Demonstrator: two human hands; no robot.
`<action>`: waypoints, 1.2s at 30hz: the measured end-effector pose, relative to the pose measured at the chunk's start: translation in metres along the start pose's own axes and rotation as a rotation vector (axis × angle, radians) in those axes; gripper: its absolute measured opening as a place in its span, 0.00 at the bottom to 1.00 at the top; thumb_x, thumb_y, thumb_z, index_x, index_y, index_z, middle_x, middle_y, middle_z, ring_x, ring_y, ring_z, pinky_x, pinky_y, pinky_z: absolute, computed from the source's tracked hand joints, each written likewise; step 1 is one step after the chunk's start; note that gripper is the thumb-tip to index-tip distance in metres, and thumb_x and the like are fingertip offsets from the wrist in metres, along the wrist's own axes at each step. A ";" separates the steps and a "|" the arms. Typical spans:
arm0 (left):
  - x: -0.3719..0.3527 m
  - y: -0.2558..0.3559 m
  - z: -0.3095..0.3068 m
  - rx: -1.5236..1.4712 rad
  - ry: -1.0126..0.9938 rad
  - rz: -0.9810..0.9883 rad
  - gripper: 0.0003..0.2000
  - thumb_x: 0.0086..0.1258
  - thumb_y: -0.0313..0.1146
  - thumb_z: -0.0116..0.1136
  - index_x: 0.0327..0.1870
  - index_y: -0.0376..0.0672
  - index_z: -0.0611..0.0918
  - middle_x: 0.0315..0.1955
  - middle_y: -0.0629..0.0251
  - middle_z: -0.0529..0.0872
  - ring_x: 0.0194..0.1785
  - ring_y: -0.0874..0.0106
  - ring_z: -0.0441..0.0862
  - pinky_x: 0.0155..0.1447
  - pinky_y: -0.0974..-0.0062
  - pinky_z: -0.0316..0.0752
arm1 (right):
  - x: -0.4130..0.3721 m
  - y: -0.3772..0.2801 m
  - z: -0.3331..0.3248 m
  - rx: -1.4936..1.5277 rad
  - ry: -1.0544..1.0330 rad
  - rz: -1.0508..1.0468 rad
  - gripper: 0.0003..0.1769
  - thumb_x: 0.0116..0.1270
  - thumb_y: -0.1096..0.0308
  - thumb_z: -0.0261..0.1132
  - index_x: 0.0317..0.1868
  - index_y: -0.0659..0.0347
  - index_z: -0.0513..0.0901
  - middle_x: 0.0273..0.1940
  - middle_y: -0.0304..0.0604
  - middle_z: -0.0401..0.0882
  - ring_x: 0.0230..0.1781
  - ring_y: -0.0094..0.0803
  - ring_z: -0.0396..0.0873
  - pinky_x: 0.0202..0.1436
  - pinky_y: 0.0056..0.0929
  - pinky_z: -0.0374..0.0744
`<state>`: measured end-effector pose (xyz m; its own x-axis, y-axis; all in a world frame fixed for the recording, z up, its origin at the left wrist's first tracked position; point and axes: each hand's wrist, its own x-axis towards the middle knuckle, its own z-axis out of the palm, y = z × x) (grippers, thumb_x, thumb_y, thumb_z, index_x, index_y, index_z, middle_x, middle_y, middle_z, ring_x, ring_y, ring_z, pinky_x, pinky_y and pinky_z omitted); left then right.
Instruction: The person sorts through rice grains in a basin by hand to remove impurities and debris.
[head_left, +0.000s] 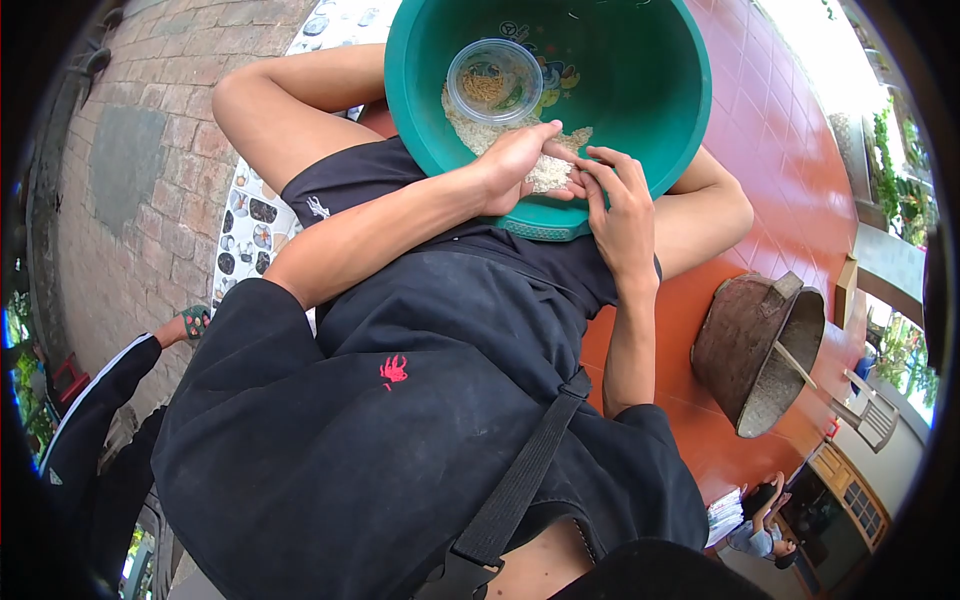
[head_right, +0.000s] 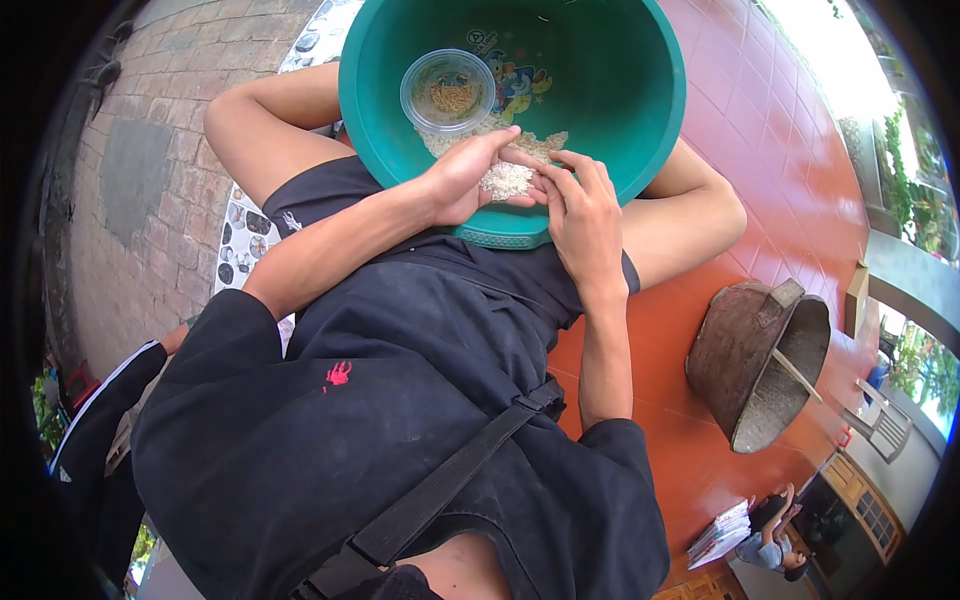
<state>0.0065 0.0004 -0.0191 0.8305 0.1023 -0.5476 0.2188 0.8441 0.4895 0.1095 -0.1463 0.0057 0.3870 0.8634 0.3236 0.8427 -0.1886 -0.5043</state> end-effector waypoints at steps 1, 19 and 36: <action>0.000 0.000 0.000 0.000 0.001 0.000 0.27 0.84 0.45 0.35 0.54 0.21 0.76 0.42 0.46 0.86 0.44 0.58 0.89 0.48 0.67 0.88 | 0.000 -0.001 0.000 -0.017 -0.020 0.002 0.08 0.64 0.78 0.65 0.43 0.64 0.86 0.49 0.44 0.82 0.49 0.42 0.80 0.52 0.37 0.79; -0.001 -0.001 0.005 0.029 0.044 0.014 0.24 0.83 0.41 0.39 0.51 0.22 0.78 0.46 0.51 0.84 0.46 0.67 0.87 0.50 0.68 0.88 | 0.001 0.002 0.003 0.037 -0.145 0.145 0.07 0.64 0.71 0.68 0.39 0.64 0.79 0.48 0.47 0.81 0.51 0.45 0.79 0.56 0.40 0.75; -0.006 0.003 0.006 0.028 0.040 0.031 0.17 0.83 0.41 0.40 0.56 0.35 0.75 0.46 0.58 0.83 0.49 0.68 0.85 0.53 0.63 0.86 | 0.040 -0.037 0.001 0.207 0.325 -0.153 0.11 0.60 0.81 0.70 0.44 0.63 0.87 0.43 0.43 0.81 0.40 0.36 0.81 0.36 0.30 0.81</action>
<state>0.0053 -0.0010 -0.0104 0.8163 0.1494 -0.5579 0.2078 0.8253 0.5251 0.0932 -0.1048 0.0368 0.3888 0.6750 0.6270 0.8197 0.0573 -0.5699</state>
